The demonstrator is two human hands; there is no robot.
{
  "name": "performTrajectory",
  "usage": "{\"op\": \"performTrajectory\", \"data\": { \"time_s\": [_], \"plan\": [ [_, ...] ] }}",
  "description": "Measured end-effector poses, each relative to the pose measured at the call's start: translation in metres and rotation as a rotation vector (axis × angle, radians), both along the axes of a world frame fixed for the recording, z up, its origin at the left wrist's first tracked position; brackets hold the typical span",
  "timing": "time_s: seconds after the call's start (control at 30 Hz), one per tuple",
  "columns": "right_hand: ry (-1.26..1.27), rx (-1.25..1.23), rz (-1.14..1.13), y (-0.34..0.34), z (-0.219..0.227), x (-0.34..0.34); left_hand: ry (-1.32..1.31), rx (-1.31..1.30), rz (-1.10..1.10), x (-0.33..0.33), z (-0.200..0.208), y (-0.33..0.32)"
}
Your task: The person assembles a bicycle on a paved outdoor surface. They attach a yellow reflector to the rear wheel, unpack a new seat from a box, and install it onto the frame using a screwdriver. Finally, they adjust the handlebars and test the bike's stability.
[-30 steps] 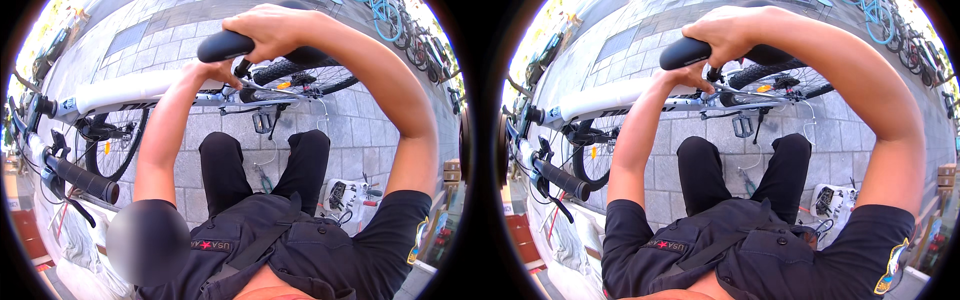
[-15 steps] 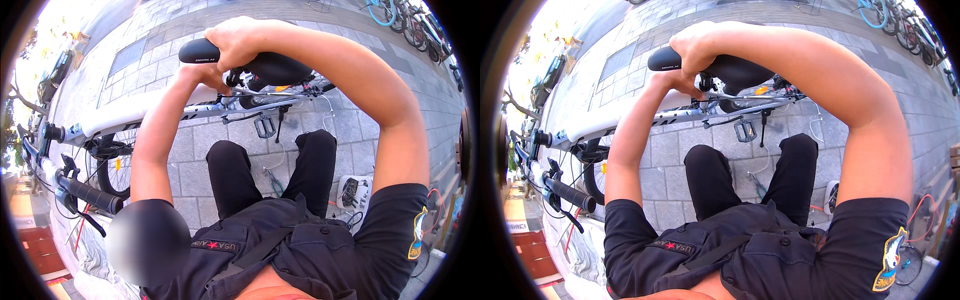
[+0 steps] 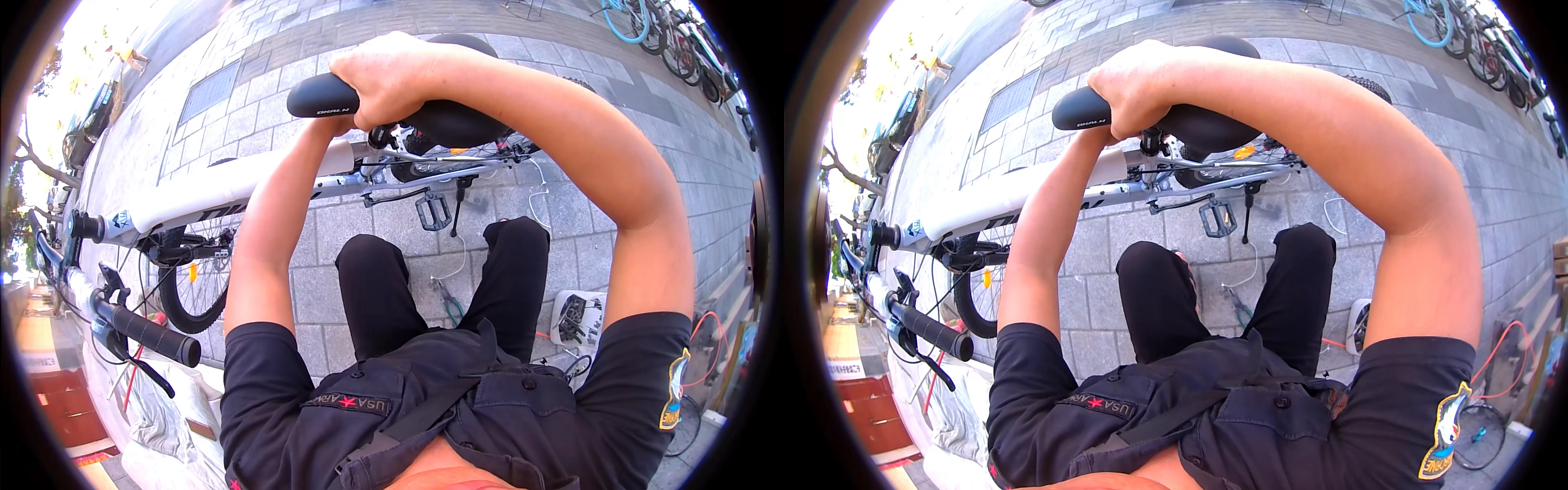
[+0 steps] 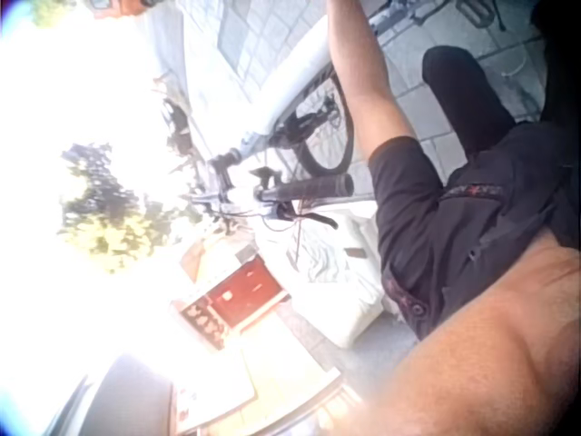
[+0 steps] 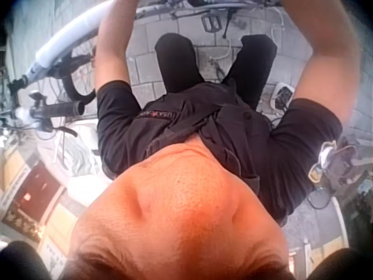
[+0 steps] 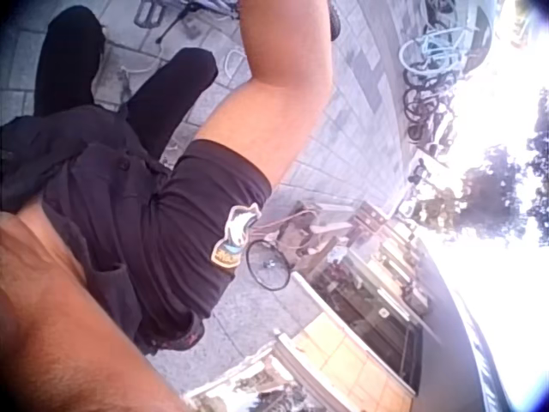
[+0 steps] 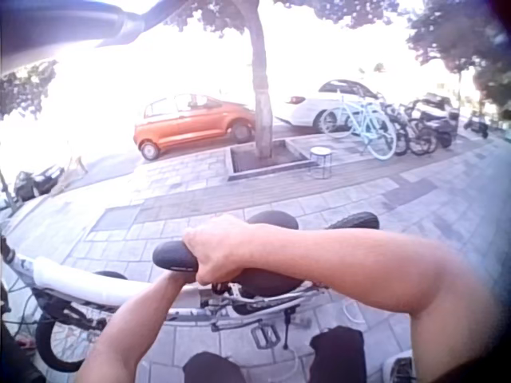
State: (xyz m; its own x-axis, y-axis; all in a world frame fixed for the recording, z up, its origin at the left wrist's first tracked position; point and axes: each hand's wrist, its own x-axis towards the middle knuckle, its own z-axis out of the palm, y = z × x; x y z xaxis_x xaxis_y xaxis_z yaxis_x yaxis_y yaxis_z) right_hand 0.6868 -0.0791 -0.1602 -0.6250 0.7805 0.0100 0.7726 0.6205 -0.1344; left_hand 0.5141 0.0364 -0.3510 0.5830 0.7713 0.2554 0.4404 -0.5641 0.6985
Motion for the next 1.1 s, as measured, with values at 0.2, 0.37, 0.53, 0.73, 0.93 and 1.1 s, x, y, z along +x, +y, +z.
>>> {"op": "performTrajectory", "data": {
  "time_s": [0.2, 0.37, 0.53, 0.73, 0.93, 1.1],
  "plan": [
    [-0.007, -0.003, -0.002, 0.002, -0.005, -0.002, 0.327, -0.053, -0.031, -0.016, 0.028, -0.012],
    [-0.015, 0.047, -0.004, 0.005, -0.005, 0.000, 0.682, -0.054, 0.020, -0.010, 0.044, -0.044],
    [-0.003, 0.022, -0.003, 0.007, -0.007, 0.000, 0.682, -0.287, -0.070, -0.008, 0.080, -0.059],
    [0.030, 0.050, 0.004, 0.008, -0.010, 0.000, 0.648, -0.363, -0.132, -0.022, 0.051, -0.033],
    [0.036, 0.046, 0.004, 0.003, -0.006, 0.001, 0.730, -0.233, -0.094, -0.032, 0.015, -0.012],
    [0.033, -0.008, 0.013, 0.001, -0.003, 0.001, 0.589, -0.299, -0.098, -0.035, -0.006, 0.013]
  ]
}}
